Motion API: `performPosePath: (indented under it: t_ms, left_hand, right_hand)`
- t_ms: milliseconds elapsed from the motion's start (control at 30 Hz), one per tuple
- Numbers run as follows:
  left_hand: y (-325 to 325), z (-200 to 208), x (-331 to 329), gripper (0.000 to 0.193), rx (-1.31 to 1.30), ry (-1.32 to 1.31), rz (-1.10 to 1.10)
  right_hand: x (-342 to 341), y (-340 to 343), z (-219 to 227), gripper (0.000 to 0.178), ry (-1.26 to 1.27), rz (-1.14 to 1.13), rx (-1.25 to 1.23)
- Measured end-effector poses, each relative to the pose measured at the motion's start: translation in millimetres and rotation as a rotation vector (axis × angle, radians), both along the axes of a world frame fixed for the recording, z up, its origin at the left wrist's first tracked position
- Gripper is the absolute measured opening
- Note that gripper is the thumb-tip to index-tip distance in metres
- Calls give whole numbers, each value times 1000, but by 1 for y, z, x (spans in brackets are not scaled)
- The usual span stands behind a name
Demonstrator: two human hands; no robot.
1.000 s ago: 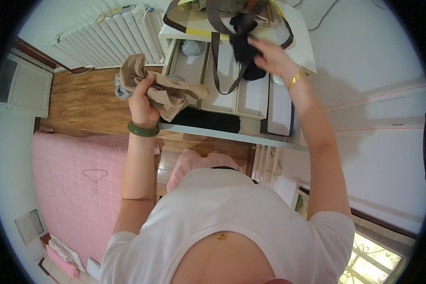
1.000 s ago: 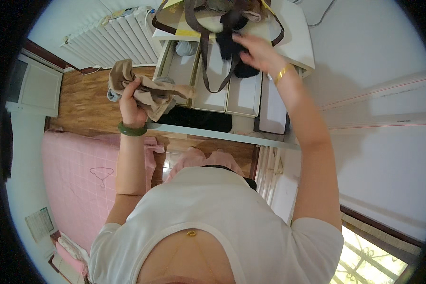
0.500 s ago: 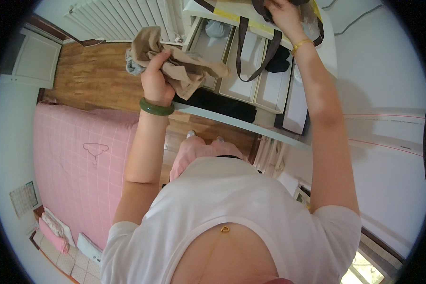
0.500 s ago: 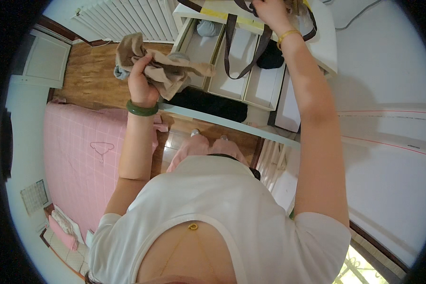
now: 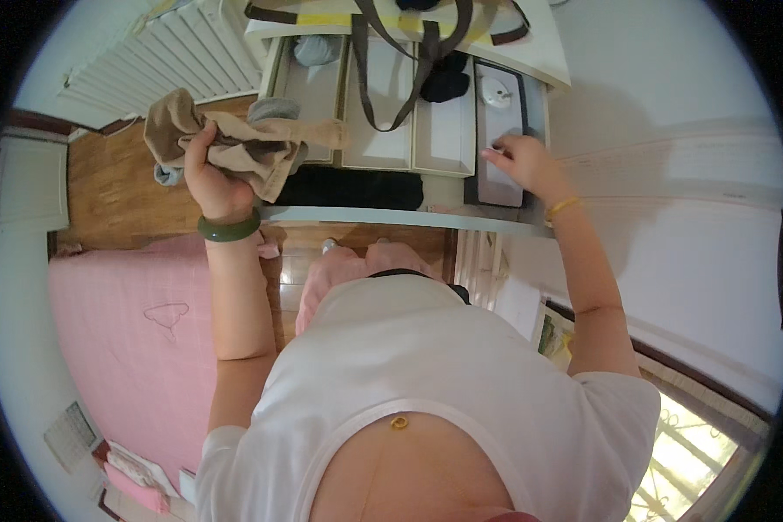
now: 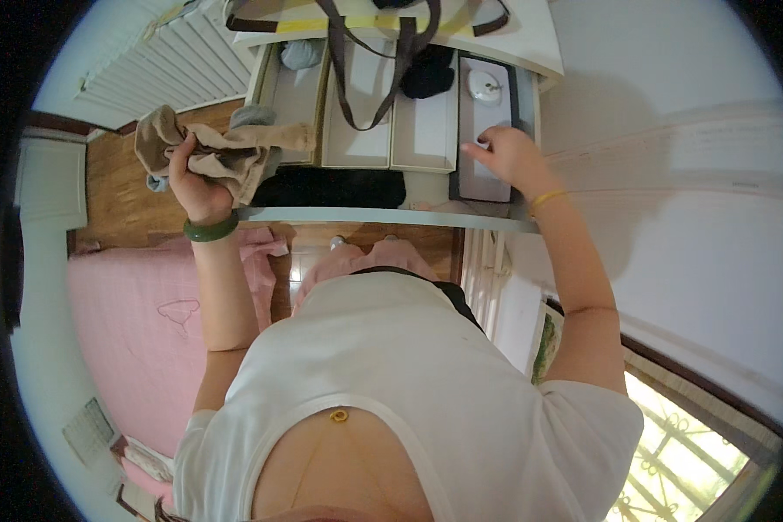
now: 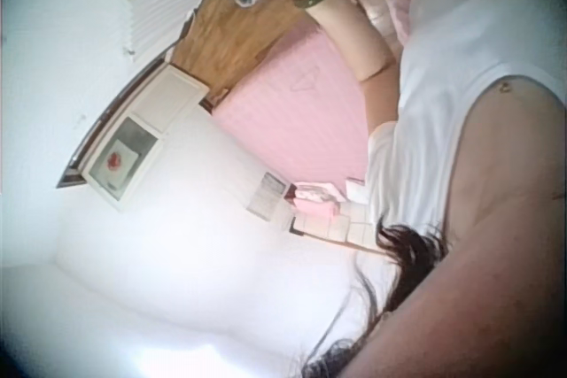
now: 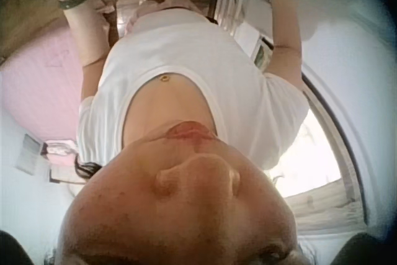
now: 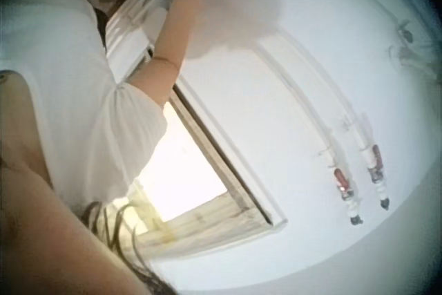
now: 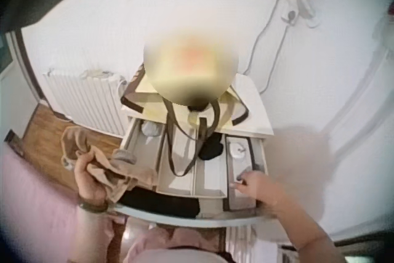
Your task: The person opens a drawer and sorts through various socks and underwear, folding them and placing them into a yellow bag. The person handles multiple items one at a time, folding and packing them into the bag before closing the drawer.
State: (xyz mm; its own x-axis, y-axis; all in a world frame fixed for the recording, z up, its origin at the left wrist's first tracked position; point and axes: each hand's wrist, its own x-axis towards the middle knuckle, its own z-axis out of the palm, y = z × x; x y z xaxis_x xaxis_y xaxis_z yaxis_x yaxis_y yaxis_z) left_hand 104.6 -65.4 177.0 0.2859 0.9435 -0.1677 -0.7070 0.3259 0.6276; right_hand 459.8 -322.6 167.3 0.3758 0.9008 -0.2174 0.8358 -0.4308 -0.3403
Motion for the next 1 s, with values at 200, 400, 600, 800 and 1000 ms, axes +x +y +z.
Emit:
performPosePath:
  t_ms: [200,400,600,800,1000]
  left_hand:
    - [-1,7,2,17,35,90,-85]
    - [-12,16,9,18,32,117,-119]
    - [-6,14,6,18,81,66,-151]
    - [-11,17,8,22,30,28,-92]
    - [-11,19,14,22,50,48,-72]
  right_hand:
    - [-28,11,-5,53,29,207,-144]
    - [38,48,-26,21,-480,105,217]
    - [45,87,-16,21,-615,39,80]
    - [26,68,30,13,-560,56,176]
    - [-47,60,31,17,-96,355,283]
